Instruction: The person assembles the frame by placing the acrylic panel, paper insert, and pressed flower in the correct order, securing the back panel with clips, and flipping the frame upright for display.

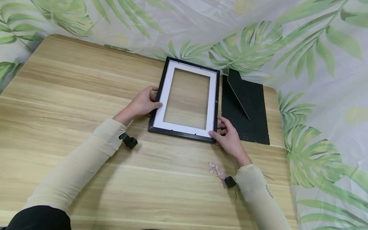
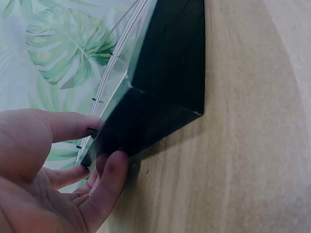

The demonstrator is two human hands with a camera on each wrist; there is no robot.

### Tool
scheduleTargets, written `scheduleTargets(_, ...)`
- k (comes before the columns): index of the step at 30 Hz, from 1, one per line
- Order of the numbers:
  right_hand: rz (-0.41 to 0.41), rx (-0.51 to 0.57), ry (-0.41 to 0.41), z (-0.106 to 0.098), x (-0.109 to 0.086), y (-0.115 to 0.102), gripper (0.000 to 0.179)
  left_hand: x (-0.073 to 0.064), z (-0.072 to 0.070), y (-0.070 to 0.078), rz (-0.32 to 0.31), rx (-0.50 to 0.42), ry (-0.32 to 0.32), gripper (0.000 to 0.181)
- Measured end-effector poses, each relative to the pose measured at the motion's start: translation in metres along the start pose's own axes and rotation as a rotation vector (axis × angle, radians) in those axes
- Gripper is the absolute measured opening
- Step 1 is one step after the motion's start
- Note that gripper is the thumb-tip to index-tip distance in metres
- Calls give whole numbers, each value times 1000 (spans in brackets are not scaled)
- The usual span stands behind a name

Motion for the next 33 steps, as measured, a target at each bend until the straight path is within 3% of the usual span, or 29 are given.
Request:
scheduleTargets(12,8,-17,22,-2,1,-5,73,0,-1,4,19,10,-23,82)
scheduleTargets(17,0,-15,21,-2,1,-6,73,-1,0,5,42,71,-40,90)
scheduleTargets(33,-22,-36,20,0,-2,-6,72,-6,2,5,91,147,-17,84)
Point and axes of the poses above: each hand's wrist, its own x-axis towards the middle knuckle, its own z-axis out of the palm, y = z × x, the point moved 7 cm from there along x, towards the middle knuckle, and after that the axes turned 1 degree about z, right-handed, at the moved point
